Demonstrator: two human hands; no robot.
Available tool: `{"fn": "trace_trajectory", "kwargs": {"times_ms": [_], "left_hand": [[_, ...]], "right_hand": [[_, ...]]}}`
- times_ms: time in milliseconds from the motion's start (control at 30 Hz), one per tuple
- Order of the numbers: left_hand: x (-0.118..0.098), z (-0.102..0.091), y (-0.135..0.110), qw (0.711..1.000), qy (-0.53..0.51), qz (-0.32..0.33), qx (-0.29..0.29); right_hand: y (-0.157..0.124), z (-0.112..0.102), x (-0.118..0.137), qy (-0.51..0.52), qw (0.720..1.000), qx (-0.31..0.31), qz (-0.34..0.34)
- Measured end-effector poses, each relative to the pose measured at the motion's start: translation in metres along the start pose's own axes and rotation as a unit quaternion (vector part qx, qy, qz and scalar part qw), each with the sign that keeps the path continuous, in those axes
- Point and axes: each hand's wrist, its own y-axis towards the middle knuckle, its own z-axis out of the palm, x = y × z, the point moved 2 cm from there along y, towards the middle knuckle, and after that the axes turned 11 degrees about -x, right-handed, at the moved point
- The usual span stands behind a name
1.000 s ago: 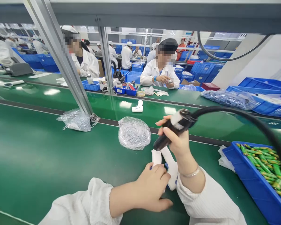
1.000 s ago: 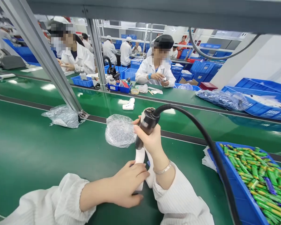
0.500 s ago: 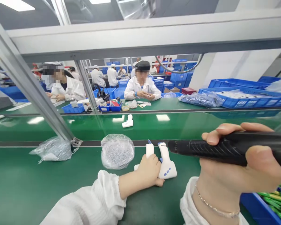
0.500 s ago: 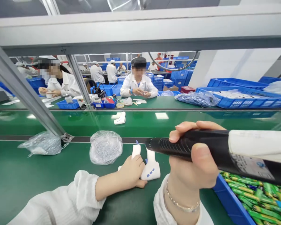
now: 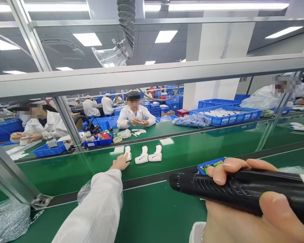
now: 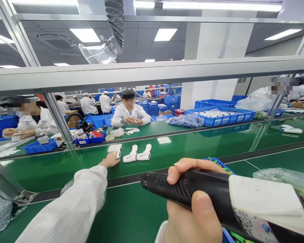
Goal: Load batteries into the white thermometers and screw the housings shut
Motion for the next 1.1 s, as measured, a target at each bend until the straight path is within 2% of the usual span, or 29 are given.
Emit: {"fn": "trace_trajectory", "kwargs": {"times_ms": [100, 200, 300, 367, 467, 533, 600, 700, 767, 833, 900, 1100], "left_hand": [[0.01, -0.006, -0.012, 1.0, -0.003, 0.029, -0.001], [0.0, -0.014, -0.029, 0.997, -0.019, 0.079, -0.02], [-0.01, -0.012, -0.069, 0.991, -0.038, 0.128, -0.029], [-0.013, 0.002, -0.112, 0.984, -0.049, 0.168, -0.021], [-0.013, 0.036, -0.177, 0.96, -0.071, 0.271, -0.003], [-0.009, 0.055, -0.201, 0.951, -0.081, 0.298, 0.015], [0.002, 0.059, -0.201, 0.964, -0.083, 0.253, -0.008], [0.031, 0.041, -0.174, 0.989, -0.057, 0.103, -0.087], [0.05, 0.03, -0.158, 0.991, -0.044, 0.044, -0.119], [0.063, 0.028, -0.151, 0.99, -0.049, 0.029, -0.129], [0.07, 0.033, -0.151, 0.989, -0.061, 0.023, -0.131], [0.073, 0.046, -0.16, 0.988, -0.077, 0.001, -0.133]], "right_hand": [[-0.003, 0.003, 0.001, 0.011, 1.0, 0.005, 0.005], [-0.005, 0.005, 0.003, 0.011, 1.0, 0.011, 0.0], [-0.006, 0.004, 0.006, 0.002, 1.0, 0.001, -0.018], [-0.007, 0.003, 0.006, 0.002, 1.0, 0.004, -0.028], [-0.008, 0.003, 0.002, 0.0, 1.0, 0.022, -0.019], [-0.009, 0.004, -0.004, -0.001, 0.999, 0.041, -0.014], [-0.011, 0.005, -0.011, 0.004, 0.998, 0.055, -0.015], [-0.015, 0.008, -0.021, 0.016, 0.998, 0.06, -0.018], [-0.019, 0.009, -0.027, 0.016, 0.998, 0.067, -0.01], [-0.022, 0.01, -0.033, 0.015, 0.997, 0.081, 0.007], [-0.026, 0.012, -0.038, 0.012, 0.995, 0.1, 0.016], [-0.038, 0.022, -0.045, -0.004, 0.989, 0.147, 0.01]]}}
